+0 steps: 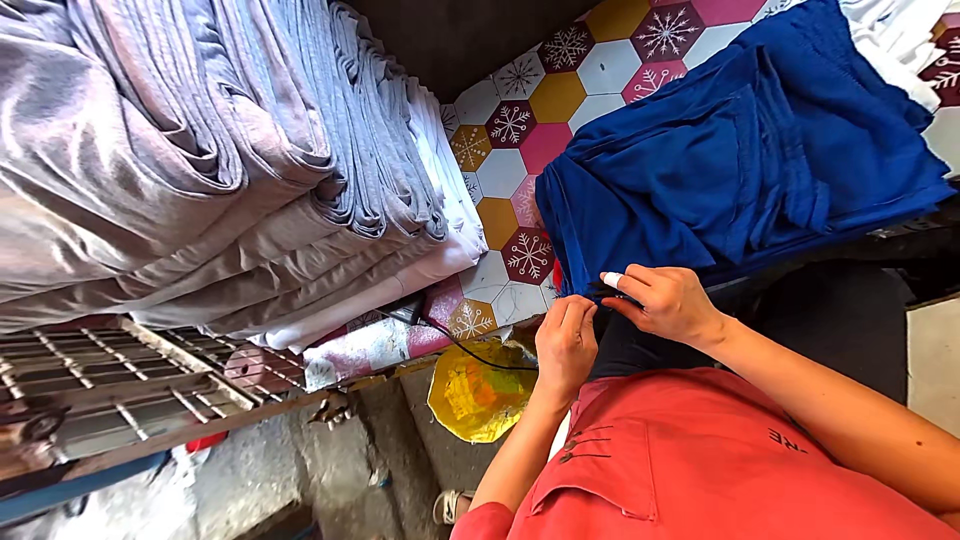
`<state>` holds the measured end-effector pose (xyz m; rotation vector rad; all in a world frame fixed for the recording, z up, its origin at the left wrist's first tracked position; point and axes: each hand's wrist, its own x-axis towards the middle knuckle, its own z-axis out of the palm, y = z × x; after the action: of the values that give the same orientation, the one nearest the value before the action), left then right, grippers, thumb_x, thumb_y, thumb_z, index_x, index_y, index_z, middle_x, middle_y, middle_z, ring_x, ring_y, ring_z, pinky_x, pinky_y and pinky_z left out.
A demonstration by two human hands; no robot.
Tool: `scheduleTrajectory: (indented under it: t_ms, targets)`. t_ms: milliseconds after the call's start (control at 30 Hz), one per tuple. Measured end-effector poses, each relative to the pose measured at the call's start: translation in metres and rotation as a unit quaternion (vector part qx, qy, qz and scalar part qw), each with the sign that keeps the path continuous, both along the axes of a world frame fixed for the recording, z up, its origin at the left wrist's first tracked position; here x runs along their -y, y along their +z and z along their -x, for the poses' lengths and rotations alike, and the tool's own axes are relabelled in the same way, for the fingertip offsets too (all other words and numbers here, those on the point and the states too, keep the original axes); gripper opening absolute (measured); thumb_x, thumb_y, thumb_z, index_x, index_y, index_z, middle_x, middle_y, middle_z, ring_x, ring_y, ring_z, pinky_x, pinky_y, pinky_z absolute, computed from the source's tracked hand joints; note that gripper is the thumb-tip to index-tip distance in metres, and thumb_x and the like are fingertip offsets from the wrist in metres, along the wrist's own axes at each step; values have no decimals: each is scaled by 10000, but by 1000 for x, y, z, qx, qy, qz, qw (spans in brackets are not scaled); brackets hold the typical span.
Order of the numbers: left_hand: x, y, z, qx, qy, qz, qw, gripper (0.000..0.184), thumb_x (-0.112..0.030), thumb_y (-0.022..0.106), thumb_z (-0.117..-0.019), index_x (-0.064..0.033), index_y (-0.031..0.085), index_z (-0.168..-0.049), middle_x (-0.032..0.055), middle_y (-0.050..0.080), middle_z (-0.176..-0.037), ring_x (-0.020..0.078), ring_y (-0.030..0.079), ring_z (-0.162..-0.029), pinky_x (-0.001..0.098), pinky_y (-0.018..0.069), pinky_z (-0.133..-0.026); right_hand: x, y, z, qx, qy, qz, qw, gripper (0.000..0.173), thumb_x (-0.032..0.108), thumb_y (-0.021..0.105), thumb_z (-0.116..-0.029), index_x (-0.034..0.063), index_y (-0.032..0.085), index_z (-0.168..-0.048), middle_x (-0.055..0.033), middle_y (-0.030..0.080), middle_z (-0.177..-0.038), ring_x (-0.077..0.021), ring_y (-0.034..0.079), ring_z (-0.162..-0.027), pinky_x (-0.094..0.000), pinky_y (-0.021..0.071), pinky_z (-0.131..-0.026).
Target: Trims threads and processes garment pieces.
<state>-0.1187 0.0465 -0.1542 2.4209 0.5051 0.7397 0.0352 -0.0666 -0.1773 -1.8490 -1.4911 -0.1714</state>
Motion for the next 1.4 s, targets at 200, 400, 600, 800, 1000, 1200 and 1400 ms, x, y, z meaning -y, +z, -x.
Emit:
scheduleTrajectory:
  t_ms: [200, 400, 600, 800, 1000, 1200, 1400]
  targets:
    - [-1, -1, 0, -11, -5, 10, 1000, 109, -9, 634, -923, 10, 736, -887, 131, 738, -914, 194, 728, -885, 278, 592, -813, -3, 2, 6, 33, -17, -9, 999, 303, 227, 554, -1034, 39, 769, -932, -81, 590, -649, -236, 584, -541, -359, 434, -461]
    - [-31, 49, 16, -648, -76, 117, 749, 362, -280, 493, -1072, 6, 705, -1136, 245, 692, -1143, 428, 647, -1132, 621, 482, -952, 4, -4, -5, -66, -55, 54, 995, 417, 399, 715, -902, -17, 695, -878, -128, 625, -719, -272, 614, -547, -414, 462, -444]
    - [-4, 14, -3, -49, 70, 604, 792, 216, -54, 483, -1051, 71, 628, -1150, 101, 718, -1054, 132, 717, -933, 296, 593, -876, -3, -8, 2, -77, -63, -37, 994, 142, 100, 667, -857, -8, 654, -767, -123, 624, -667, -246, 615, -539, -380, 448, -443]
    - [11, 23, -46, 176, 202, 828, 493, 182, -163, 444, -1086, -76, 604, -1087, 68, 695, -934, 153, 701, -831, 272, 589, -800, 10, -3, 1, -106, -39, -91, 989, 154, 104, 630, -912, -17, 687, -834, -122, 643, -691, -197, 618, -597, -314, 487, -526]
    - [21, 31, -46, 200, 213, 761, 580, 125, 41, 479, -1030, -40, 573, -1043, 58, 676, -856, 117, 686, -726, 246, 597, -755, 19, 5, -8, -200, -27, 9, 979, 378, 360, 684, -937, -11, 719, -999, -126, 687, -833, -222, 640, -680, -387, 517, -575]
    - [25, 35, -44, 208, 189, 711, 645, 171, 122, 530, -970, 2, 611, -1061, 65, 711, -852, 124, 705, -734, 270, 611, -767, 8, 19, -10, -123, -27, -8, 992, 404, 381, 593, -1007, -7, 673, -931, -101, 616, -744, -208, 588, -582, -359, 438, -470]
    - [25, 33, -43, 188, 184, 681, 684, 171, 141, 570, -941, 21, 632, -1046, 72, 730, -828, 131, 721, -739, 276, 614, -767, 1, 19, -8, -91, -20, -48, 994, 348, 331, 631, -990, 4, 713, -901, -94, 613, -727, -209, 590, -573, -342, 436, -457]
